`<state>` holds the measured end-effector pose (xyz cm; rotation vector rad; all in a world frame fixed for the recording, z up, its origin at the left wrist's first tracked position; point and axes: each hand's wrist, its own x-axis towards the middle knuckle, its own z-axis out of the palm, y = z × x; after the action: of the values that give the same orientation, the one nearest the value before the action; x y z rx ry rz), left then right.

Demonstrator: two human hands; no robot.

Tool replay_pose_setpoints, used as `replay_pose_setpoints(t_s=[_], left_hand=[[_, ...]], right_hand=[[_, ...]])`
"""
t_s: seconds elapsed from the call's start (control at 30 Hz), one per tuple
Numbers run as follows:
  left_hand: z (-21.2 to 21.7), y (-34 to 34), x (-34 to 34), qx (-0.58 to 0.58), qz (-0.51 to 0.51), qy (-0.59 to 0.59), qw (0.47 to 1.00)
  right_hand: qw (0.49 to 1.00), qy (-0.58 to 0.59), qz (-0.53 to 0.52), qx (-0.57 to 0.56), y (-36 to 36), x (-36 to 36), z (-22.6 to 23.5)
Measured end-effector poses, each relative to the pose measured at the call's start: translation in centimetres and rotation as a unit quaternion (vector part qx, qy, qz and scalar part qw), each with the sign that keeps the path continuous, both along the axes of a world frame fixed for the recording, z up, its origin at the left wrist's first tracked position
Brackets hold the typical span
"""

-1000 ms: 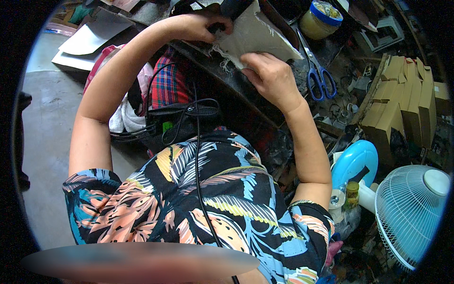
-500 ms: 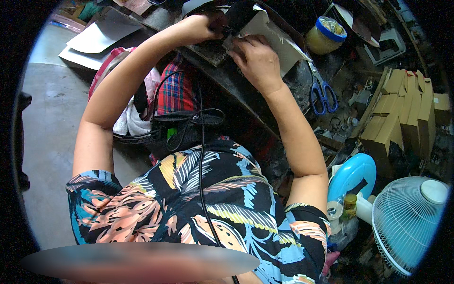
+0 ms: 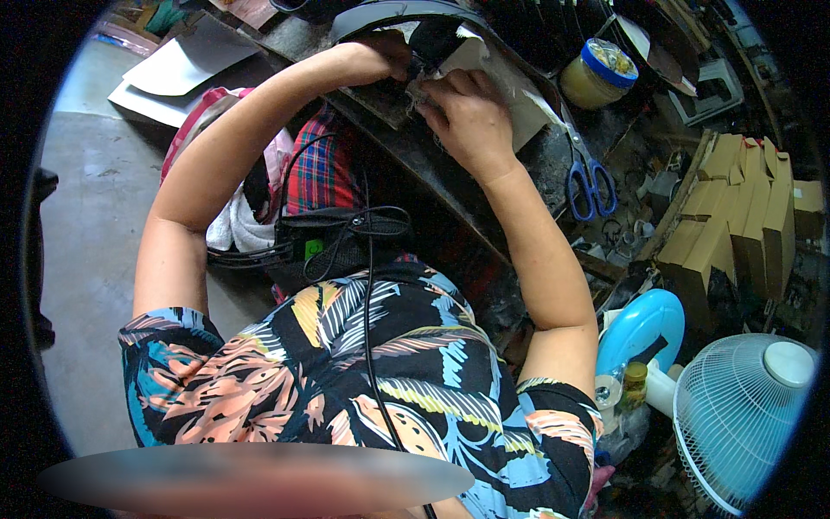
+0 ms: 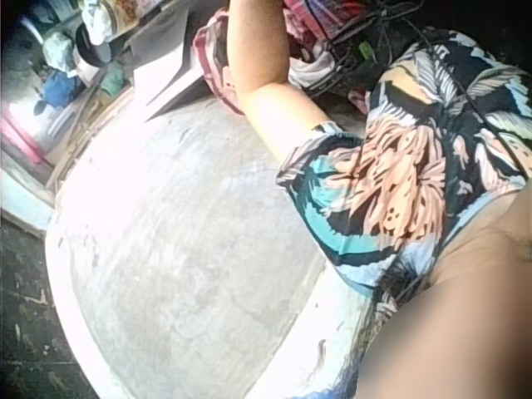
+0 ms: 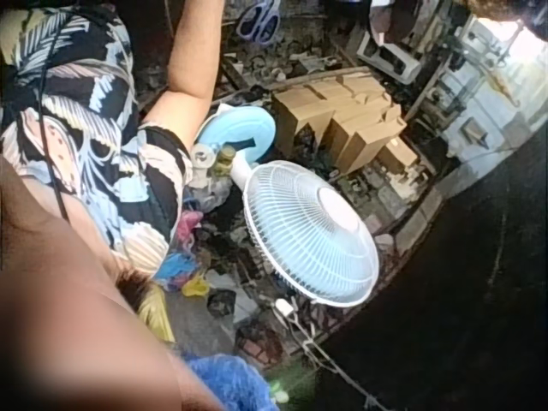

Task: The person inserts a white fabric piece into a black shoe, trims excess fabric with scissors, and presses the fabric into place. The person repeats this process for multiple areas of the shoe interior.

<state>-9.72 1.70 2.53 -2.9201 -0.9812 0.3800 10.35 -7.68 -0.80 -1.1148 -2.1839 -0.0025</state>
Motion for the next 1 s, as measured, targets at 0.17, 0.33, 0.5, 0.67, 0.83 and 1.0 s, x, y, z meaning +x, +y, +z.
replay_pose_setpoints(t_s=[0.17, 0.33, 0.5, 0.67, 0.83, 1.0], left_hand=[[0.4, -0.9, 0.6, -0.037, 0.057, -0.028, 0.997], [0.2, -0.6, -0.3, -0.051, 0.013, -0.076, 0.996], [-0.5, 0.1, -0.5, -0.036, -0.015, -0.04, 0.998], [-0.8, 0.0, -0.5, -0.092, 0.048, -0.123, 0.987], [-0.7, 0.3, -0.6, -0.026, -0.025, -0.107, 0.994], [-1.1, 0.8, 0.2, -0.105, 0.108, -0.142, 0.978]], right_hand=[[0.999, 0.052, 0.008, 0.006, 0.6, 0.1, -0.8], [0.979, 0.172, -0.036, -0.101, 0.8, 0.3, -1.4], [0.992, 0.112, -0.02, -0.056, 0.6, 0.3, -0.8], [0.999, -0.009, 0.003, 0.036, 0.0, -0.1, -0.1], [0.998, -0.019, 0.017, 0.05, -0.1, -0.2, 0.1], [0.997, -0.039, 0.042, 0.043, 0.2, -0.1, 0.1]])
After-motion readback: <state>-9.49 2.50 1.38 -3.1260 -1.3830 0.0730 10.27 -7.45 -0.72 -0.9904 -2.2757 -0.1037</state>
